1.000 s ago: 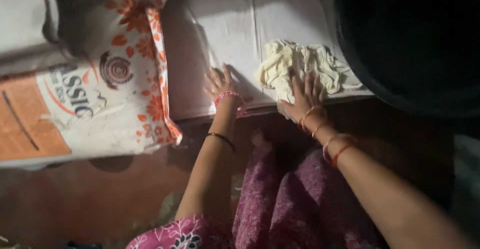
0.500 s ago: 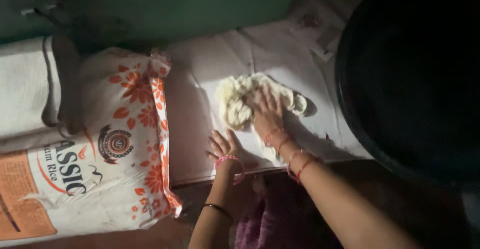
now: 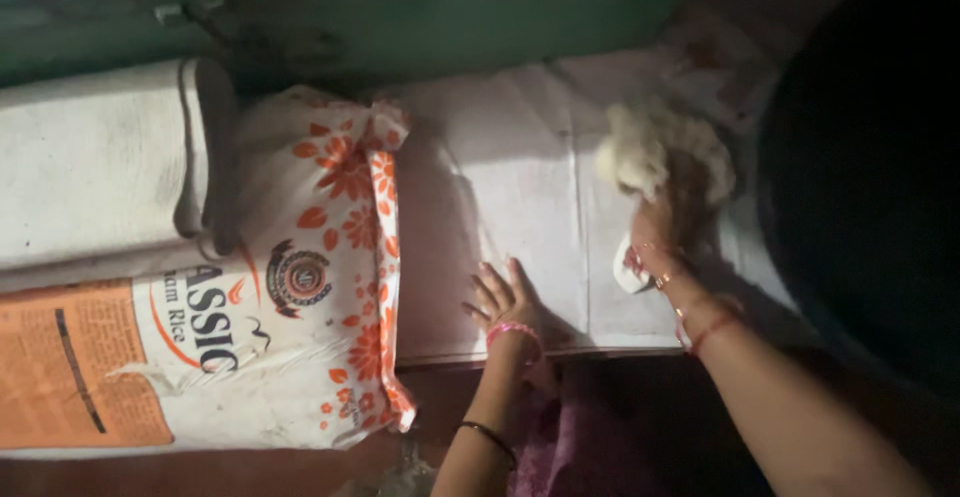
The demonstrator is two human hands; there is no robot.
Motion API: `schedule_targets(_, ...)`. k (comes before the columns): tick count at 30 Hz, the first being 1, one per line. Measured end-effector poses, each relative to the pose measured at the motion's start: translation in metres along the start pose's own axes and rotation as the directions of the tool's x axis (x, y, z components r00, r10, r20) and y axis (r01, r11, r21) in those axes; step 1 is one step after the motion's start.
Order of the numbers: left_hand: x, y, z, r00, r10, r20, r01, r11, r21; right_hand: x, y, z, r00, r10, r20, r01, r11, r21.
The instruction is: The person picks up a white cloth from the floor, rolls it up, carries it to another room, and then unfolds it on a surface to wipe the surface with the cloth.
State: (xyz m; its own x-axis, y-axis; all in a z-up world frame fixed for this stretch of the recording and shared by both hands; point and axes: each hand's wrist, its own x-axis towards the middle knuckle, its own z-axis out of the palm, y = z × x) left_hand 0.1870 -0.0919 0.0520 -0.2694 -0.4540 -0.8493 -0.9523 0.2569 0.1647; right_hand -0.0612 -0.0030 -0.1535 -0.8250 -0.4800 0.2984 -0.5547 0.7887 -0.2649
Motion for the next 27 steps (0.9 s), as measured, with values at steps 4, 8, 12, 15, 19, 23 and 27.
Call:
schedule_targets(4,-0.004,0.000,-0.004,1.000,0.016,0.027,-0.016,0.999,0.028,0.038,-0.113,0.010,0.922,-0.340,0.186,0.314,0.937,0.155)
schedule_targets(8,0.018,-0.010,0.019,0.999,0.032,-0.003,-0.032,0.997,-0.064,0.065,-0.214,-0.015,0.897,-0.357,0.259,0.319,0.931,0.177)
schedule_targets(12,0.053,-0.044,0.073,0.938,0.188,-0.291,-0.133,0.971,0.200,0.031,-0.267,-0.039,0.535,-0.435,0.724,0.454,0.871,0.188)
schedule_targets(15,0.045,-0.068,0.100,0.658,0.344,-0.670,0.014,0.884,0.467,-0.023,-0.260,-0.056,0.464,-0.735,0.495,0.730,0.634,0.257)
schedule_targets(19,-0.003,-0.105,0.150,0.664,-0.149,-0.733,-0.100,0.954,-0.284,-0.110,-0.219,-0.091,0.397,-0.811,0.429,0.729,0.563,0.389)
schedule_targets(23,-0.006,-0.155,0.159,0.566,-0.241,-0.789,0.282,0.955,-0.089,-0.165,-0.172,-0.137,0.402,-0.846,0.350,0.691,0.531,0.490)
schedule_targets(27,-0.035,-0.127,0.154,0.619,-0.168,-0.767,-0.001,0.977,-0.214,-0.146,-0.105,-0.185,0.700,-0.453,0.552,0.227,0.874,0.430)
